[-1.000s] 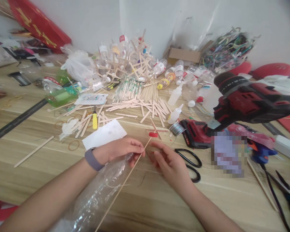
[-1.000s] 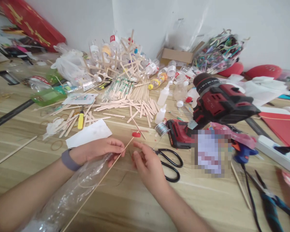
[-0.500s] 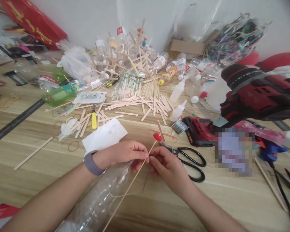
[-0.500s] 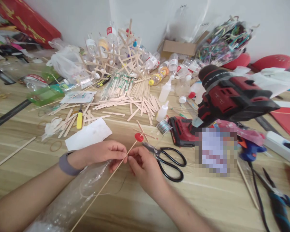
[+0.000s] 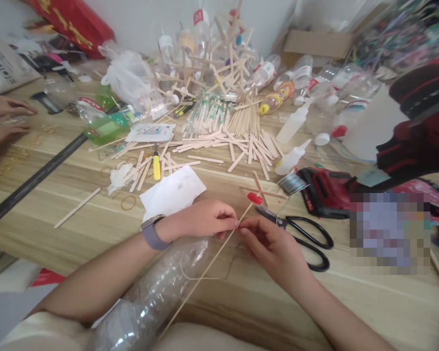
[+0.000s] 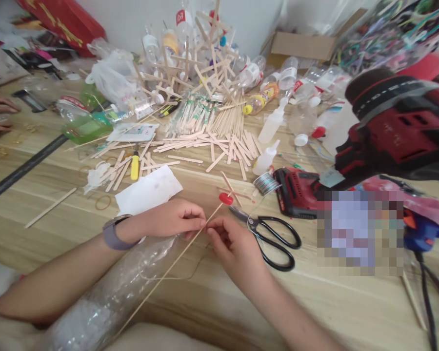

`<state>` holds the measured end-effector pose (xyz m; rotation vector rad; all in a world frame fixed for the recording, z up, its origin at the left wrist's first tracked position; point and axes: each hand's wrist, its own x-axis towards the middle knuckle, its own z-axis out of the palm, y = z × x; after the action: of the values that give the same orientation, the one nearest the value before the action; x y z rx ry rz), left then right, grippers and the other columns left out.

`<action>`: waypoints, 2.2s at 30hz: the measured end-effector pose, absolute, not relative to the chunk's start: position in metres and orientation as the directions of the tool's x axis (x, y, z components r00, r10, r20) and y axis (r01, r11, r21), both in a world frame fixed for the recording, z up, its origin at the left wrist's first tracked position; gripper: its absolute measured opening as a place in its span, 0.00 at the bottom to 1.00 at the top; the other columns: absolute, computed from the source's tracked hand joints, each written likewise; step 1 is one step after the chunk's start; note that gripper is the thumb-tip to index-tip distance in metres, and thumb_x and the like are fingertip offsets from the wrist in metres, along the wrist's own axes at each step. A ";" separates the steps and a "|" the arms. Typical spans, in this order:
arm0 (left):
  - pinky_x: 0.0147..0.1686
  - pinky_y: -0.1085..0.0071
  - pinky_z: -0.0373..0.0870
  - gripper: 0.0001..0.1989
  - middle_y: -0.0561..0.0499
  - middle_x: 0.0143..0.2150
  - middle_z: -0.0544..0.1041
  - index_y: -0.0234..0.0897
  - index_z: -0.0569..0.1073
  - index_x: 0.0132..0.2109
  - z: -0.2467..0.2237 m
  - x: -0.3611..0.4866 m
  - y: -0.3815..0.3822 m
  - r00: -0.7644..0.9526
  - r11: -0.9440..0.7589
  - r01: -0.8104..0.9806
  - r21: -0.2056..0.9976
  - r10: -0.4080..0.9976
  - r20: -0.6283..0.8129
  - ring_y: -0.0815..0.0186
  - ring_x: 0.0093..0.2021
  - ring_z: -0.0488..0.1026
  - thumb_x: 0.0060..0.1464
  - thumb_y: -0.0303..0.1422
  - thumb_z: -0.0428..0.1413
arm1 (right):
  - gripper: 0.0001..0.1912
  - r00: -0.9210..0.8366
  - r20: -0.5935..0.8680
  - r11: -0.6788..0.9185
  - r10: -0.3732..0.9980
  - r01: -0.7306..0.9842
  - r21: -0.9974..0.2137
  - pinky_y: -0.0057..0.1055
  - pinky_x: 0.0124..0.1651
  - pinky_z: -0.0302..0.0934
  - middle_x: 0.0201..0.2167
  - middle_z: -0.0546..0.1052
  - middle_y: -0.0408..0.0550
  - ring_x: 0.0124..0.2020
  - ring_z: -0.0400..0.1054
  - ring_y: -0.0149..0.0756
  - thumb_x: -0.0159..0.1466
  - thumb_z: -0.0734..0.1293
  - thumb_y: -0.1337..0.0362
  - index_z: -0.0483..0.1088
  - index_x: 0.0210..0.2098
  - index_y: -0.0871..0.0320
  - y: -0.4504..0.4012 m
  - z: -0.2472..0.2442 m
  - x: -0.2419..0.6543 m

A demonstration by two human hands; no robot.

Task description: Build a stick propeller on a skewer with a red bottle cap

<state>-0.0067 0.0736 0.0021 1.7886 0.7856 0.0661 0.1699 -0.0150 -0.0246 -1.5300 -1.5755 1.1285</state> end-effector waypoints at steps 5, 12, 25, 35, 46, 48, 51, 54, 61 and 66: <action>0.26 0.76 0.58 0.14 0.56 0.24 0.73 0.36 0.72 0.28 0.005 -0.007 0.073 0.765 -0.250 0.499 0.830 0.578 -0.286 0.71 0.24 0.66 0.59 0.36 0.50 | 0.08 -0.123 -0.029 0.040 0.992 0.526 -0.850 0.26 0.19 0.54 0.20 0.71 0.41 0.18 0.62 0.31 0.64 0.61 0.62 0.71 0.34 0.55 -0.016 -0.025 0.172; 0.25 0.75 0.55 0.13 0.57 0.24 0.69 0.37 0.71 0.29 0.006 -0.009 0.070 0.720 -0.282 0.560 0.779 0.630 -0.290 0.71 0.25 0.63 0.59 0.36 0.50 | 0.07 -0.179 0.035 0.137 0.983 0.598 -0.789 0.26 0.23 0.56 0.21 0.73 0.41 0.19 0.64 0.31 0.64 0.61 0.66 0.71 0.33 0.55 -0.015 -0.025 0.172; 0.27 0.75 0.56 0.10 0.57 0.27 0.74 0.38 0.73 0.31 0.014 -0.015 0.063 0.699 -0.273 0.602 0.750 0.635 -0.330 0.70 0.28 0.68 0.58 0.35 0.52 | 0.09 -0.343 0.125 0.337 0.931 0.674 -0.658 0.27 0.29 0.61 0.28 0.75 0.46 0.26 0.71 0.34 0.66 0.59 0.70 0.70 0.37 0.57 -0.021 -0.026 0.176; 0.26 0.73 0.54 0.12 0.56 0.28 0.77 0.38 0.77 0.34 0.017 -0.014 0.060 0.693 -0.301 0.625 0.720 0.639 -0.334 0.69 0.28 0.70 0.60 0.37 0.51 | 0.07 -0.320 0.223 0.378 0.921 0.600 -0.705 0.26 0.31 0.64 0.30 0.74 0.46 0.30 0.71 0.33 0.66 0.60 0.72 0.68 0.37 0.56 -0.021 -0.021 0.177; 0.25 0.73 0.50 0.13 0.55 0.24 0.74 0.37 0.75 0.30 0.020 -0.011 0.053 0.698 -0.343 0.626 0.701 0.647 -0.307 0.69 0.25 0.67 0.59 0.35 0.51 | 0.08 -0.331 0.403 0.521 0.853 0.560 -0.644 0.30 0.47 0.69 0.42 0.76 0.52 0.46 0.73 0.35 0.67 0.58 0.74 0.64 0.40 0.56 -0.022 -0.021 0.177; 0.25 0.73 0.50 0.13 0.55 0.24 0.74 0.37 0.75 0.30 0.021 -0.010 0.052 0.707 -0.335 0.622 0.708 0.629 -0.323 0.69 0.25 0.67 0.59 0.35 0.50 | 0.08 -0.322 0.406 0.518 0.855 0.569 -0.639 0.30 0.44 0.70 0.40 0.77 0.51 0.45 0.74 0.36 0.68 0.58 0.74 0.64 0.40 0.55 -0.022 -0.021 0.176; 0.24 0.73 0.50 0.15 0.55 0.23 0.71 0.36 0.73 0.28 0.022 -0.008 0.050 0.713 -0.312 0.616 0.724 0.611 -0.344 0.70 0.25 0.66 0.60 0.36 0.50 | 0.08 -0.306 0.397 0.500 0.865 0.589 -0.635 0.30 0.41 0.70 0.38 0.78 0.49 0.41 0.76 0.36 0.68 0.57 0.73 0.63 0.39 0.54 -0.023 -0.020 0.175; 0.24 0.73 0.49 0.16 0.57 0.22 0.68 0.36 0.70 0.27 0.022 -0.007 0.047 0.717 -0.295 0.597 0.746 0.614 -0.330 0.71 0.24 0.64 0.61 0.37 0.49 | 0.07 -0.286 0.373 0.467 0.883 0.620 -0.630 0.30 0.36 0.70 0.36 0.79 0.48 0.36 0.76 0.37 0.69 0.57 0.71 0.62 0.38 0.54 -0.023 -0.020 0.174; 0.22 0.74 0.48 0.15 0.58 0.20 0.64 0.35 0.65 0.23 0.017 -0.002 0.041 0.705 -0.237 0.573 0.784 0.631 -0.324 0.72 0.23 0.61 0.57 0.35 0.51 | 0.07 -0.269 0.313 0.412 0.911 0.642 -0.646 0.26 0.26 0.64 0.26 0.76 0.43 0.24 0.72 0.33 0.69 0.57 0.70 0.63 0.36 0.54 -0.024 -0.023 0.171; 0.21 0.77 0.52 0.12 0.58 0.20 0.69 0.36 0.68 0.24 0.014 -0.002 0.042 0.687 -0.100 0.545 0.832 0.622 -0.375 0.72 0.22 0.63 0.54 0.33 0.51 | 0.06 -0.247 0.386 0.453 0.889 0.599 -0.660 0.28 0.38 0.68 0.35 0.77 0.50 0.39 0.75 0.36 0.68 0.59 0.71 0.64 0.36 0.55 -0.023 -0.022 0.173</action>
<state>-0.0016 0.0419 0.0143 1.7585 0.9352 0.0840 0.1727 -0.0228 -0.0215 -1.2436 -1.9602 0.4945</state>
